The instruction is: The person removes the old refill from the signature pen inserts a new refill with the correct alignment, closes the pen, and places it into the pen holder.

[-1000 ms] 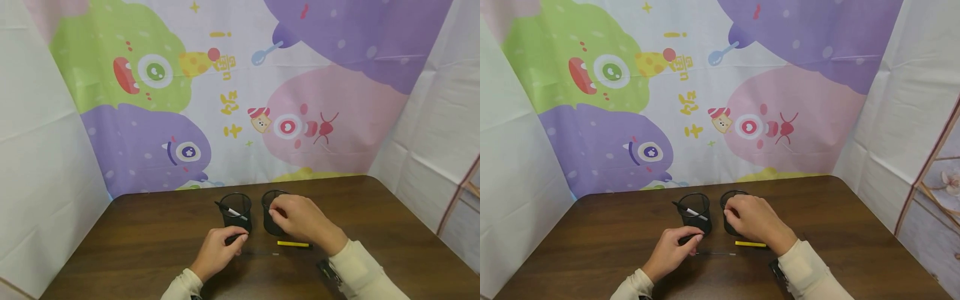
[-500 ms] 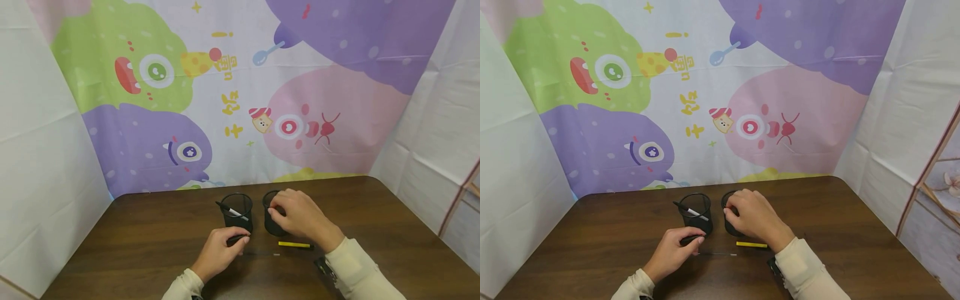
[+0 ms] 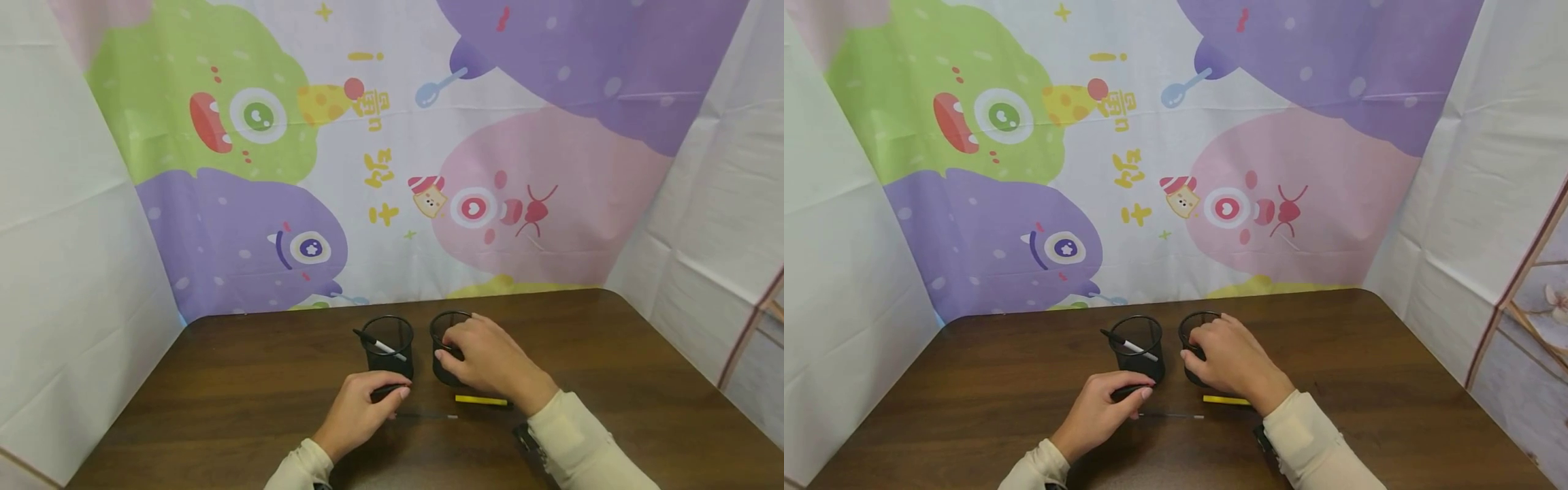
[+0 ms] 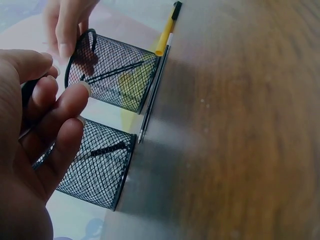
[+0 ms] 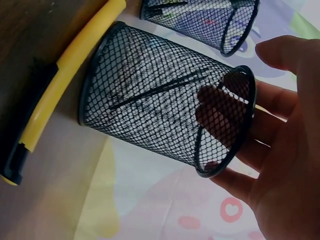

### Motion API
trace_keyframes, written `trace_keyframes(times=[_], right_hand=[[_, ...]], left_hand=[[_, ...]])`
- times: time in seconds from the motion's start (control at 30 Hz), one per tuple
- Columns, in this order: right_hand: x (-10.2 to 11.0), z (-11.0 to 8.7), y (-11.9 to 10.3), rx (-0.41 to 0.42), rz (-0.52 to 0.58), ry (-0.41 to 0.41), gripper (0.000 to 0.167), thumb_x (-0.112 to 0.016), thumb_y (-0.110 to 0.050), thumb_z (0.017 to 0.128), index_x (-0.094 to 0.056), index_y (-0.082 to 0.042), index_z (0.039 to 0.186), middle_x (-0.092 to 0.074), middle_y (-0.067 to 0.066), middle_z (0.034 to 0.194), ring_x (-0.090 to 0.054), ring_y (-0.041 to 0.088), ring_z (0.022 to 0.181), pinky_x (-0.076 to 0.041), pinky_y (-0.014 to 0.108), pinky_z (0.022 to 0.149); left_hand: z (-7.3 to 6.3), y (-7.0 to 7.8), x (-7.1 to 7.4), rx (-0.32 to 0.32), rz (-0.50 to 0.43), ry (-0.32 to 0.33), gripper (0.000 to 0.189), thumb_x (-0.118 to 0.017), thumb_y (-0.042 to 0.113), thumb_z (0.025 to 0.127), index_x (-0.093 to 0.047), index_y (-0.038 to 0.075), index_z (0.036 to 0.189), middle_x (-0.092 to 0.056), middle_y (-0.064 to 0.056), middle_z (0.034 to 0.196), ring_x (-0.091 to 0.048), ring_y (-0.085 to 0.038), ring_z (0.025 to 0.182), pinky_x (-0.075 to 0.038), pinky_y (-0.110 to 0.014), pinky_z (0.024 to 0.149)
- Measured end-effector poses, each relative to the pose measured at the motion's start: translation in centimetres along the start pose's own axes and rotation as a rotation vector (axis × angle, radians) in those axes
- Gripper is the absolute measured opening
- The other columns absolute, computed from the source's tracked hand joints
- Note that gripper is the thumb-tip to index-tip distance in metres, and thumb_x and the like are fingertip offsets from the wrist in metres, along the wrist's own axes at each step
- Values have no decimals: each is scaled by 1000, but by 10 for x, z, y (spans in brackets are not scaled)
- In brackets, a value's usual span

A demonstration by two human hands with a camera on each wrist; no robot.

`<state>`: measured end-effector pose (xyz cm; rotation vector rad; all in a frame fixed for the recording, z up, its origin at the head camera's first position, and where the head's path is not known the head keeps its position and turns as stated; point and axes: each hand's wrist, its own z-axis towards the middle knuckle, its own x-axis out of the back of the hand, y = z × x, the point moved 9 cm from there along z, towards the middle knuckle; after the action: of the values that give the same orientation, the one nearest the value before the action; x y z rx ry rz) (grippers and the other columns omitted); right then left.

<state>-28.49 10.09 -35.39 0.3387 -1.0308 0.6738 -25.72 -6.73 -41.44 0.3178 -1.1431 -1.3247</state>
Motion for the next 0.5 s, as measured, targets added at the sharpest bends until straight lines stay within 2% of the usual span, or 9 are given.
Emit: trace_keyframes(times=[0.07,0.17,0.5], right_hand=[[-4,-1,0,-2,-9,-21,23,-69,-35,93,-74,-13,91,-71,-3,89,-67,19,89,-40,54,108],[-9,-2,1,-7,-11,-54,28,-68,-36,93,-75,-9,96,-73,1,94,-68,22,94,-37,56,110],[-20,-2,4,-23,-3,-117,36,-68,-36,94,-74,-3,104,-74,8,104,-69,25,102,-25,57,116]], left_hand=[[0,0,0,2,-1,0,13,-68,26,98,-74,21,109,-74,-5,100,-67,-8,58,-57,-27,58],[-1,1,0,1,-2,0,12,-68,24,98,-74,21,109,-74,-2,100,-67,-9,58,-57,-28,58],[0,1,0,-26,-4,3,14,-69,17,97,-73,22,109,-69,5,90,-64,-6,59,-56,-28,57]])
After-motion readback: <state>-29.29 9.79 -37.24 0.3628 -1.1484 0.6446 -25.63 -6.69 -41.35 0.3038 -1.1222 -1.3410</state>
